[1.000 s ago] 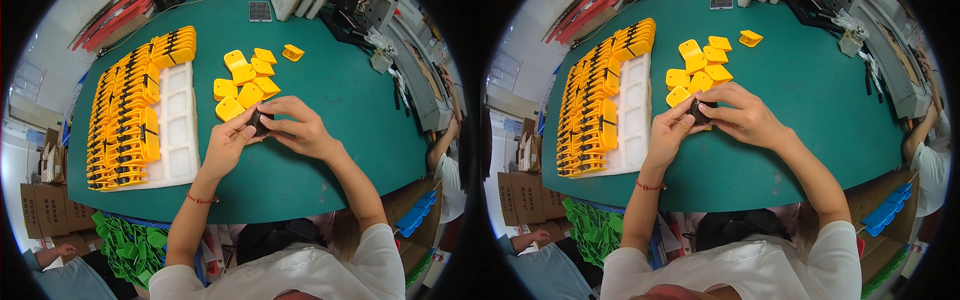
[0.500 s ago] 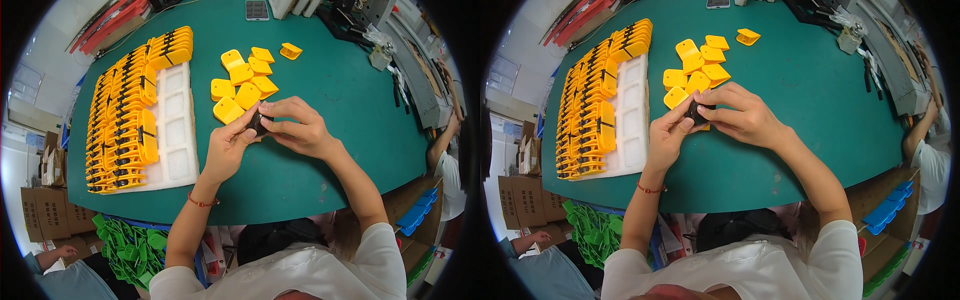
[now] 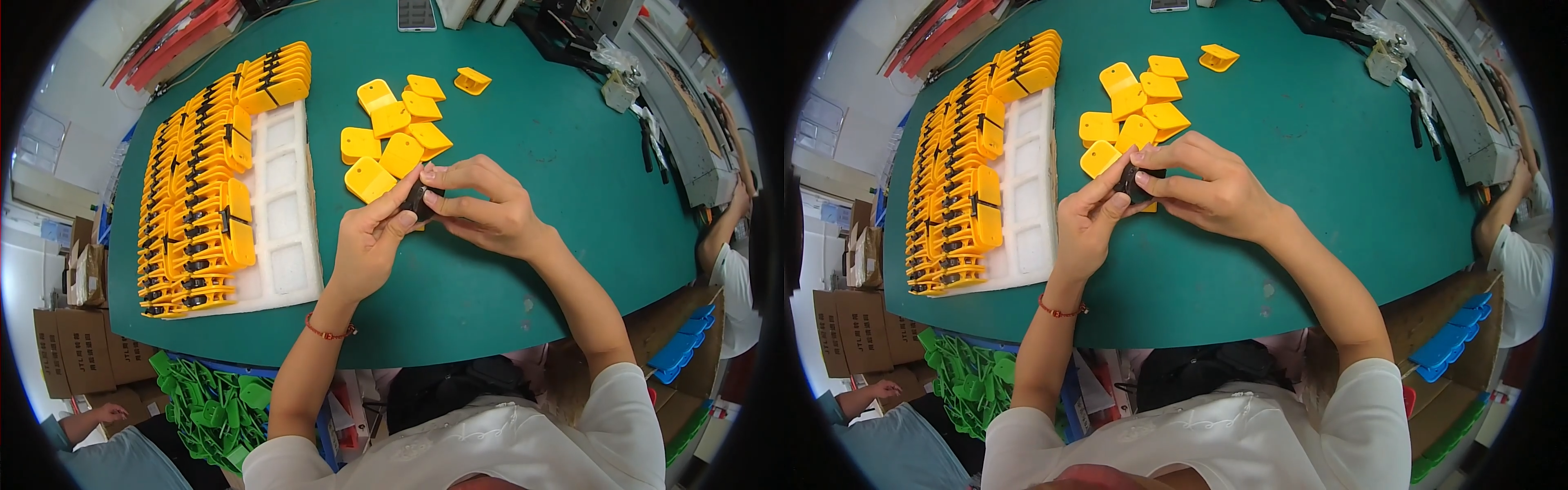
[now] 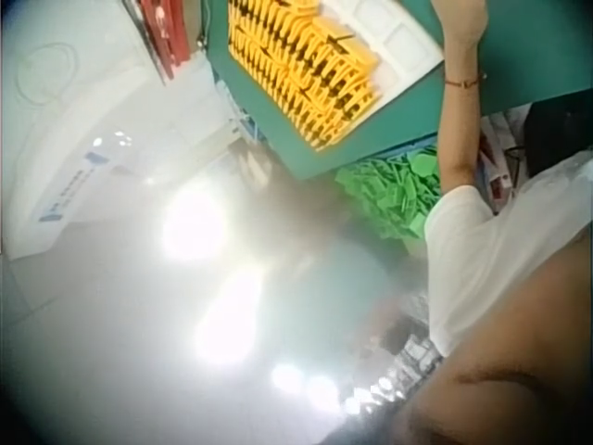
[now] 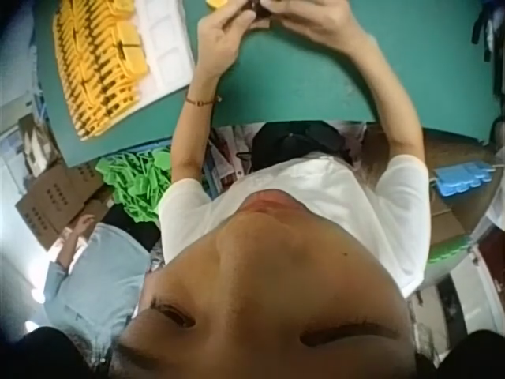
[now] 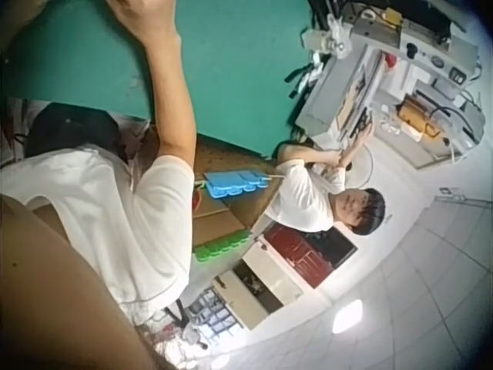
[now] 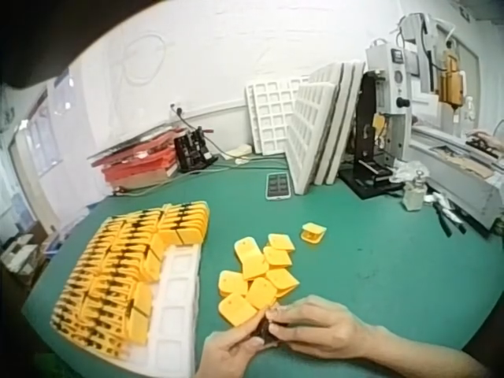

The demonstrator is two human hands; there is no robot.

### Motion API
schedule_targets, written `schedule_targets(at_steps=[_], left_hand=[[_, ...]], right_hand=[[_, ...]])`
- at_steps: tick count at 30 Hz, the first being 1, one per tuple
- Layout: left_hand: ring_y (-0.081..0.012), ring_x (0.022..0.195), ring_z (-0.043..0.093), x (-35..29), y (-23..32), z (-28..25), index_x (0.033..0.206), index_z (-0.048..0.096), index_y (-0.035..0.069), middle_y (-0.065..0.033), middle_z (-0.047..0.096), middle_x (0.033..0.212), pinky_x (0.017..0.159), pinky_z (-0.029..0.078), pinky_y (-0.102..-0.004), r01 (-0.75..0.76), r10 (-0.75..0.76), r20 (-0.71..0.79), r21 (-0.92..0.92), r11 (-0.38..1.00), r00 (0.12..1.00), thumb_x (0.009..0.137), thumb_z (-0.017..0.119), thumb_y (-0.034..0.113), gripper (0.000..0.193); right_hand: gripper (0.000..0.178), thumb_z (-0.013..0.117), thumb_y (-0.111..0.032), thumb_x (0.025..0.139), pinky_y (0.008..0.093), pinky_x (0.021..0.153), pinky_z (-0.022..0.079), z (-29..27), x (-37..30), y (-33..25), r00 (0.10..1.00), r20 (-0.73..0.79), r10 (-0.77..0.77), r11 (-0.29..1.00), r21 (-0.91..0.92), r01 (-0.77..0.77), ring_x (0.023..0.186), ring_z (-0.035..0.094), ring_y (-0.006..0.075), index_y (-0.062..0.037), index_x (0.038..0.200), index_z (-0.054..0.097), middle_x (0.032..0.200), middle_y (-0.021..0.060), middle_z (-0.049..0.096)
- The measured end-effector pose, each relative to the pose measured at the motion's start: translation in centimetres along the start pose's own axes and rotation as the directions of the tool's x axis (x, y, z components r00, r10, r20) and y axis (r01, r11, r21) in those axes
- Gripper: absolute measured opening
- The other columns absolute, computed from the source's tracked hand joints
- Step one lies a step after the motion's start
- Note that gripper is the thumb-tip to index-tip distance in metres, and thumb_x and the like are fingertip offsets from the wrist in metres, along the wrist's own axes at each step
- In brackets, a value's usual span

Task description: The person assembles small electronic modules into yellow plastic housings by hand, taking the modules from a storage tray and inserting them into the housings.

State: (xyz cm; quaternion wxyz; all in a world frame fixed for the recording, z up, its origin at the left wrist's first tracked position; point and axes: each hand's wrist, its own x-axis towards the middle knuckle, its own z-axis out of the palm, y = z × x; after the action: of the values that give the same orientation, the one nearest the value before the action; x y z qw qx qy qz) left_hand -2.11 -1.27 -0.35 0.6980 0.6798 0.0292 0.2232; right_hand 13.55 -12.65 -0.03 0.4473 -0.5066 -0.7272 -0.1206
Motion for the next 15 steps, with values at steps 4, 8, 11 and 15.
schedule_targets(at_steps=[4, 8, 11, 15], left_hand=[[-0.0233, 0.113, 0.049, -0.04, 0.05, 0.03, 0.129, 0.037, -0.005, -0.0149, 0.043, 0.13, 0.09, 0.048, -0.0362, 0.013, -0.013, -0.016, 0.021, 1.0, 1.0, 0.091, 0.046, 0.005, 0.04], [-0.0229, 0.112, 0.05, -0.12, -0.18, 0.02, 0.128, 0.038, -0.005, -0.0147, 0.044, 0.129, 0.09, 0.048, -0.0363, 0.006, -0.004, -0.024, 0.06, 0.998, 1.0, 0.091, 0.046, 0.006, 0.039], [-0.0134, 0.093, 0.058, -0.18, -0.66, 0.14, 0.127, 0.045, 0.0, -0.0101, 0.058, 0.113, 0.081, 0.049, -0.0261, -0.055, 0.063, -0.087, 0.097, 0.994, 0.994, 0.09, 0.048, 0.005, 0.037], [-0.0121, 0.092, 0.058, -0.16, -0.67, 0.31, 0.126, 0.045, -0.002, -0.0097, 0.059, 0.109, 0.078, 0.049, -0.024, -0.103, 0.119, -0.085, 0.175, 0.979, 0.989, 0.09, 0.048, 0.006, 0.037]], right_hand=[[0.04, 0.073, 0.002, 0.055, 0.031, 0.071, 0.048, 0.03, 0.03, 0.04, 1.0, -0.024, -0.013, 1.0, -0.02, 0.012, 0.089, 0.061, 0.0248, -0.005, 0.094, 0.066, 0.104, 0.0112, 0.061], [0.039, 0.072, 0.001, 0.058, 0.0313, 0.073, 0.048, -0.03, 0.02, -0.23, 1.0, -0.027, 0.014, 1.0, -0.019, -0.014, 0.089, 0.059, 0.0239, -0.0062, 0.095, 0.065, 0.106, 0.0092, 0.06], [0.039, 0.072, 0.001, 0.06, 0.0319, 0.075, 0.049, 0.02, -0.03, -0.28, 0.999, -0.025, 0.035, 0.999, -0.014, -0.035, 0.09, 0.058, 0.0238, -0.007, 0.097, 0.065, 0.107, 0.0069, 0.06], [0.042, 0.072, 0.001, 0.057, 0.0322, 0.075, 0.049, -0.04, -0.15, -0.28, 0.999, -0.033, 0.035, 0.999, -0.02, -0.035, 0.09, 0.058, 0.0244, -0.007, 0.097, 0.065, 0.108, 0.0075, 0.059]])
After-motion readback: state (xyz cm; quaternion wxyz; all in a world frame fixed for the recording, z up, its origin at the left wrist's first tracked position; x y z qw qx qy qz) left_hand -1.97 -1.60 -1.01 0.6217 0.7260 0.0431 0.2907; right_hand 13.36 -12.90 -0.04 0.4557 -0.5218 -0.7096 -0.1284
